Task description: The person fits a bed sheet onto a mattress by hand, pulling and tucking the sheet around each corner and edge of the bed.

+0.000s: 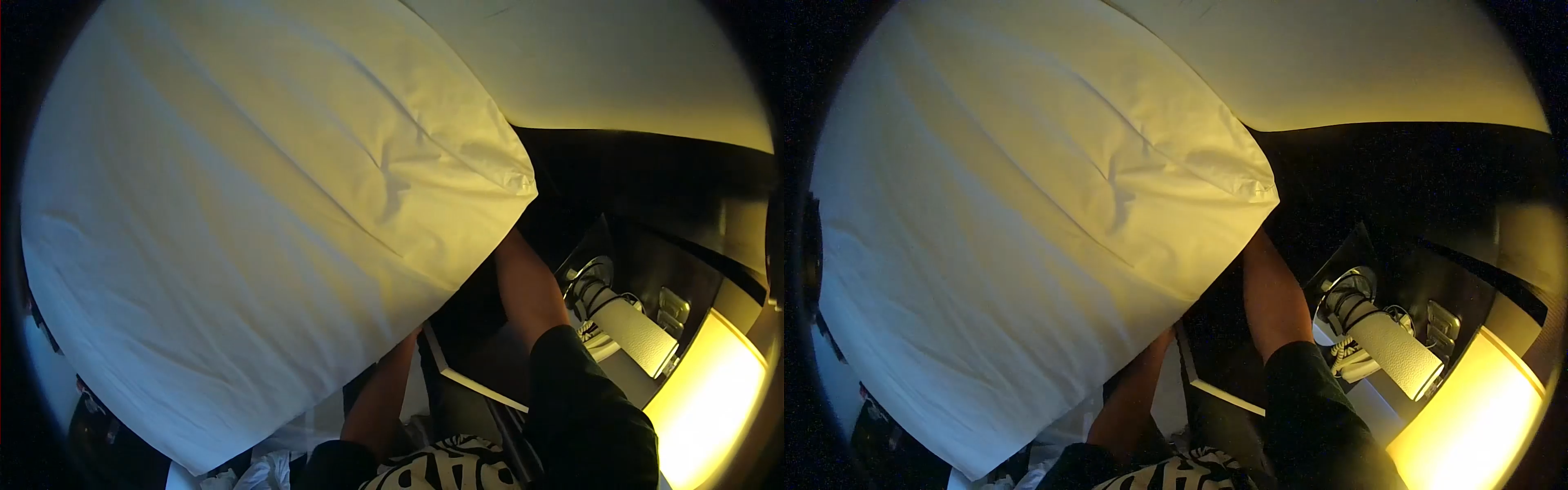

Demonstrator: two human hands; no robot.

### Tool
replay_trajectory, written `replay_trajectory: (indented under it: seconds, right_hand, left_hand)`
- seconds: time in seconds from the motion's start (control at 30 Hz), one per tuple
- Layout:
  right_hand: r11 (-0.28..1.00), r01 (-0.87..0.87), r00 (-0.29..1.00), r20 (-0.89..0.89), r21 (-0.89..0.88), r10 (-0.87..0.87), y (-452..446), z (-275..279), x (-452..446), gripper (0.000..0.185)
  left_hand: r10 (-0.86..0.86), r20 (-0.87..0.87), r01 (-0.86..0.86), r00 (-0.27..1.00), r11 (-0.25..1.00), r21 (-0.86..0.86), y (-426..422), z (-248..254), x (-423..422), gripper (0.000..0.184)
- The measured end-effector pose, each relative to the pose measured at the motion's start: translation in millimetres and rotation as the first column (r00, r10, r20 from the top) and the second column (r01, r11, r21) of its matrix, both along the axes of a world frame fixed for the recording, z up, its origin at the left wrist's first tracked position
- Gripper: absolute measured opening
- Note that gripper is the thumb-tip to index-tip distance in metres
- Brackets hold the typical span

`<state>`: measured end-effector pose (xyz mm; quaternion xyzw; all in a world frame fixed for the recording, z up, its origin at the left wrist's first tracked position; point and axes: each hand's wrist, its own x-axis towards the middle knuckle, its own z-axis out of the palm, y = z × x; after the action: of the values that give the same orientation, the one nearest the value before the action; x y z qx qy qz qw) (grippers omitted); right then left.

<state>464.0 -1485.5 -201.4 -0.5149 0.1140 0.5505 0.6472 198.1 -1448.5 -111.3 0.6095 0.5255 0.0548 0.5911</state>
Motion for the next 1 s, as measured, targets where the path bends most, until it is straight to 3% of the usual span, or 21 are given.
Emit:
replay_trajectory:
  seconds: [0.6, 1.0]
  right_hand:
    - [0.961, -0.256, 0.935, 0.226, -0.103, 0.273, 15.2, -33.1, 76.7, 0.05]
    - [0.938, -0.301, 0.886, 0.311, -0.174, 0.342, 12.2, -53.9, 68.7, 0.052]
  left_hand:
    - [0.035, -0.004, -0.031, 0.999, 0.93, 0.365, -24.4, -45.9, 98.8, 0.054]
    - [-0.045, -0.086, 0.086, 0.995, 0.813, 0.576, -30.0, -67.9, 106.2, 0.053]
